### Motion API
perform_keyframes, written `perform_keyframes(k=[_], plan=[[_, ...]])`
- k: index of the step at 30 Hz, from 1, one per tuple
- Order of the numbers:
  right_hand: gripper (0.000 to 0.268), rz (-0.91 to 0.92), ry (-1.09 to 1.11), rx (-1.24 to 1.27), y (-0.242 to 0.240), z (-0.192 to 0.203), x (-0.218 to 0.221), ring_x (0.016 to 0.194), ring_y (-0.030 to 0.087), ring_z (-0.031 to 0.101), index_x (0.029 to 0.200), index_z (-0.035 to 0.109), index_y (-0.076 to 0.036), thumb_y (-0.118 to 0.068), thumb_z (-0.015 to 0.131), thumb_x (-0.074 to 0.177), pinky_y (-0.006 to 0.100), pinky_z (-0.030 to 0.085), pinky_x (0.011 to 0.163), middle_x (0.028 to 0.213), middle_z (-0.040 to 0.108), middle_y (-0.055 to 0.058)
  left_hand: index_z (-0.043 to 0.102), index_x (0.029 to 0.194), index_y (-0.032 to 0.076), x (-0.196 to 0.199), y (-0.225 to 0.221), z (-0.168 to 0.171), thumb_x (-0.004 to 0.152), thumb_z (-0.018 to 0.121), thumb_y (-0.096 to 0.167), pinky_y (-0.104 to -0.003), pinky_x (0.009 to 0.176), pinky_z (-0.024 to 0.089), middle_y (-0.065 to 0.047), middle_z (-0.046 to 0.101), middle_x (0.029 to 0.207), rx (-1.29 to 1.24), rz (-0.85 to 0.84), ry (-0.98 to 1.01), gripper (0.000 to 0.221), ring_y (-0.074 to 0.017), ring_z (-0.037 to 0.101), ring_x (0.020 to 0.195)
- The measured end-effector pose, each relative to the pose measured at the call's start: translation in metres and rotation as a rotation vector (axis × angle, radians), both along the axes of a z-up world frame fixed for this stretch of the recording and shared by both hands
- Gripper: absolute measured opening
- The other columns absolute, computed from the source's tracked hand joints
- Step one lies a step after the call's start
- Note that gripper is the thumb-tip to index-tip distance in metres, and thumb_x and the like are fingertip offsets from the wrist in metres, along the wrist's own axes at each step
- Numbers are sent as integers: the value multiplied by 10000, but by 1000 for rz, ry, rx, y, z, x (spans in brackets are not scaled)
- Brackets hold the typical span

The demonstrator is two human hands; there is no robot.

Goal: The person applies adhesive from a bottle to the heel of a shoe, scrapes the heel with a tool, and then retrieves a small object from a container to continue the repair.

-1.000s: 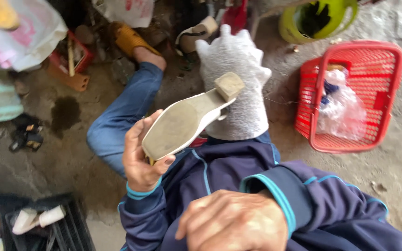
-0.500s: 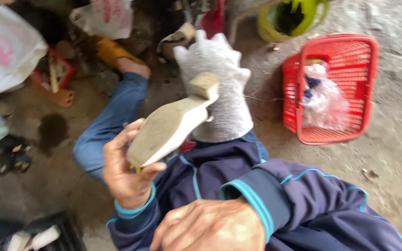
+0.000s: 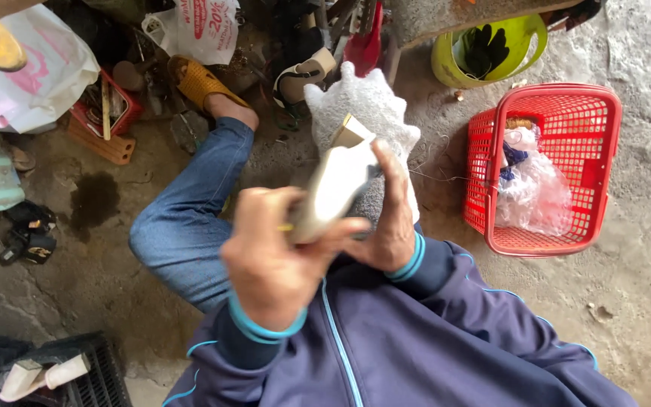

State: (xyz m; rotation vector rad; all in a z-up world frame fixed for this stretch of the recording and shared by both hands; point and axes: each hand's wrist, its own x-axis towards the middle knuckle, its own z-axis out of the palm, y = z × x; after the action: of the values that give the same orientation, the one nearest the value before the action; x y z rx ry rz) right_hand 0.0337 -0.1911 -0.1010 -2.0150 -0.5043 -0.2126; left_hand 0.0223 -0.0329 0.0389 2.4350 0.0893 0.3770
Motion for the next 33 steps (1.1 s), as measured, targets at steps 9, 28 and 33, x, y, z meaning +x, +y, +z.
perform_keyframes(k=[9, 28, 33], plan=[[575, -128, 226, 513, -8, 8, 49, 1217, 249, 602, 1410, 437, -74, -108, 785, 953, 424, 502, 1112, 1306, 591, 117, 600, 1332, 22, 18, -24, -6, 1078, 586, 330, -379, 633, 558, -121, 701, 1124, -96, -305, -77, 399, -250, 704, 840], [454, -374, 562, 639, -20, -46, 83, 700, 249, 714, 1201, 522, 24, -306, 749, 986, 360, 641, 635, 860, 691, 206, 622, 1446, 177, 18, 8, -102, 1075, 526, 99, -437, 640, 602, -144, 787, 1040, -324, -284, 240, 392, -378, 755, 819], [414, -376, 522, 629, -14, -39, 81, 684, 248, 714, 1247, 524, -4, -228, 753, 984, 356, 643, 622, 875, 695, 202, 559, 1497, 158, 27, 3, -100, 1098, 502, 133, -472, 752, 624, -179, 736, 1269, -321, -294, 249, 403, -406, 740, 1021]])
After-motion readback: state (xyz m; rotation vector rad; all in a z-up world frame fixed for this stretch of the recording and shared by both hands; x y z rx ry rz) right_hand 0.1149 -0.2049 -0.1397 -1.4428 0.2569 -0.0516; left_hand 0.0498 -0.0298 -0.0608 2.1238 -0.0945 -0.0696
